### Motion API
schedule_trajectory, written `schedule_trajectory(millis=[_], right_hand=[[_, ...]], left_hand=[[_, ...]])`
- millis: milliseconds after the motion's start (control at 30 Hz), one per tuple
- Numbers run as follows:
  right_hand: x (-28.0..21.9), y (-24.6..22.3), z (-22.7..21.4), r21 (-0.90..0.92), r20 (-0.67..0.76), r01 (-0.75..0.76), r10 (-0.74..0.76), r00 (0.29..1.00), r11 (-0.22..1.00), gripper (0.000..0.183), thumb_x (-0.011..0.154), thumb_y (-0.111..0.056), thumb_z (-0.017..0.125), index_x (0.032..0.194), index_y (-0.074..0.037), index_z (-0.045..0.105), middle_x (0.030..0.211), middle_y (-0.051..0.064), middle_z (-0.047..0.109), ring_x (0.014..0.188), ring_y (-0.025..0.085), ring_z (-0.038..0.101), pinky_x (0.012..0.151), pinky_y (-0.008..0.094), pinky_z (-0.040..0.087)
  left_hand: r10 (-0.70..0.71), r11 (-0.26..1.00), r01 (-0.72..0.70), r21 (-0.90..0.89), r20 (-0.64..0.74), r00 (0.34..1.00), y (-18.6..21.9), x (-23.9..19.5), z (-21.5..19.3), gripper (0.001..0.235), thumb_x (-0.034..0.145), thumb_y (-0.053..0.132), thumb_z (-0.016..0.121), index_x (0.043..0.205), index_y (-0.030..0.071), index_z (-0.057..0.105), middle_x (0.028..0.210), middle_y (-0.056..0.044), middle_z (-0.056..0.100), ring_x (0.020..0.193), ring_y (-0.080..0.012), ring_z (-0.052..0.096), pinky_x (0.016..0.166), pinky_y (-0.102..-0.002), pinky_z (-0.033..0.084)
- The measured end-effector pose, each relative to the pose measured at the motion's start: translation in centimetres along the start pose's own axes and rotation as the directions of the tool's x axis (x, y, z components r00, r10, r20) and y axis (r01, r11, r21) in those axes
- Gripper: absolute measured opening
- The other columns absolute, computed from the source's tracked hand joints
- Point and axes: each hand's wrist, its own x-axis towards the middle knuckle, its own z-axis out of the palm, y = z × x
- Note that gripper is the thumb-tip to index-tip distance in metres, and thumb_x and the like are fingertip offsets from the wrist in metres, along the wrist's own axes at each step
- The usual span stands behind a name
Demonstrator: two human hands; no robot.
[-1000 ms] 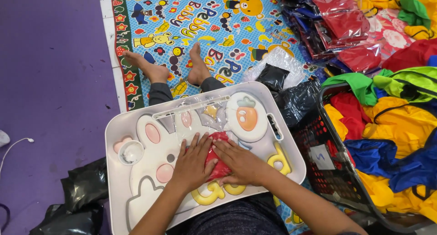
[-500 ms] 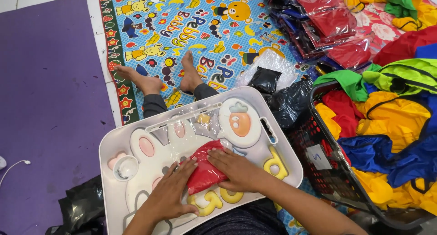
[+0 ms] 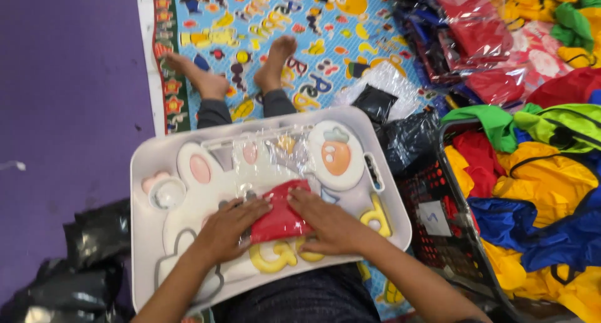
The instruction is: The person folds a red piece of clothing on a white tray, places it into a clear plastic bag, and then puts the bagged item into a black shipping pouch. The person sits on the floor during the process.
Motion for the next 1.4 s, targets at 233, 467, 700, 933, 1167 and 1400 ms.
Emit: schedule_trajectory(millis=[233,467,700,933,1167,1400], right_hand=[[-2.1,3.0,3.0,0.13,-0.333,0.096,-0.048,0.942,0.987,0.062,0.085,-0.017,0.078,0.141,-0.006,0.055,0.145,0.02,0.055,0.134,0.04,0.052,0.111,0.047,0.044],[-0.2,5.1,3.0,0.455,-0.476,-0.082,0.32,0.819,0.887,0.046,0.084,-0.005,0.077,0.128,-0.007,0.065,0.118,0.011,0.073,0.103,0.031,0.073,0.084,0.037,0.062],[3.2,4.7,1.0,0.774,-0.355,-0.143,0.61,0.708,0.617,0.037,0.093,-0.013,0.076,0.125,-0.005,0.06,0.1,0.019,0.076,0.088,0.027,0.076,0.076,0.04,0.064],[3.6,6.2,0.0,0.729,-0.366,-0.135,0.549,0.752,0.671,0.053,0.087,-0.011,0.081,0.135,-0.009,0.057,0.095,0.013,0.074,0.087,0.02,0.07,0.073,0.034,0.063],[4.3,4.0,-2.3,0.636,-0.391,-0.186,0.521,0.759,0.748,0.042,0.096,-0.01,0.071,0.135,-0.009,0.056,0.098,0.02,0.074,0.08,0.027,0.072,0.068,0.039,0.061],[5.4,4.0,-2.6,0.623,-0.333,-0.241,0.531,0.78,0.744,0.043,0.1,-0.014,0.067,0.14,-0.008,0.052,0.096,0.025,0.074,0.078,0.034,0.074,0.067,0.041,0.059]], left_hand=[[-0.128,0.958,0.096,-0.27,-0.107,0.986,1.8,-0.4,-2.1,0.051,0.093,0.038,0.065,0.136,0.014,0.055,0.129,-0.015,0.07,0.124,-0.0295,0.064,0.12,-0.047,0.034],[-0.415,0.734,0.296,-0.611,-0.059,0.908,3.4,1.5,-6.0,0.03,0.088,0.027,0.077,0.11,0.007,0.072,0.106,-0.013,0.075,0.11,-0.0331,0.069,0.105,-0.047,0.047],[-0.718,0.544,0.55,-0.633,-0.012,0.696,2.6,4.1,-6.1,0.032,0.096,0.038,0.07,0.115,0.013,0.075,0.1,-0.011,0.078,0.095,-0.0286,0.076,0.079,-0.037,0.056],[-0.771,0.529,0.645,-0.551,0.006,0.637,3.4,4.8,-7.6,0.036,0.1,0.043,0.062,0.123,0.017,0.072,0.107,-0.011,0.077,0.1,-0.0294,0.074,0.077,-0.038,0.054],[-0.743,0.542,0.485,-0.687,-0.122,0.658,2.4,4.5,-6.7,0.039,0.099,0.036,0.067,0.123,0.006,0.071,0.103,-0.019,0.076,0.098,-0.0363,0.073,0.08,-0.044,0.057],[-0.763,0.506,0.406,-0.761,-0.176,0.622,0.8,3.9,-5.2,0.041,0.098,0.029,0.07,0.127,0.0,0.068,0.104,-0.024,0.074,0.096,-0.0398,0.073,0.076,-0.045,0.06]])
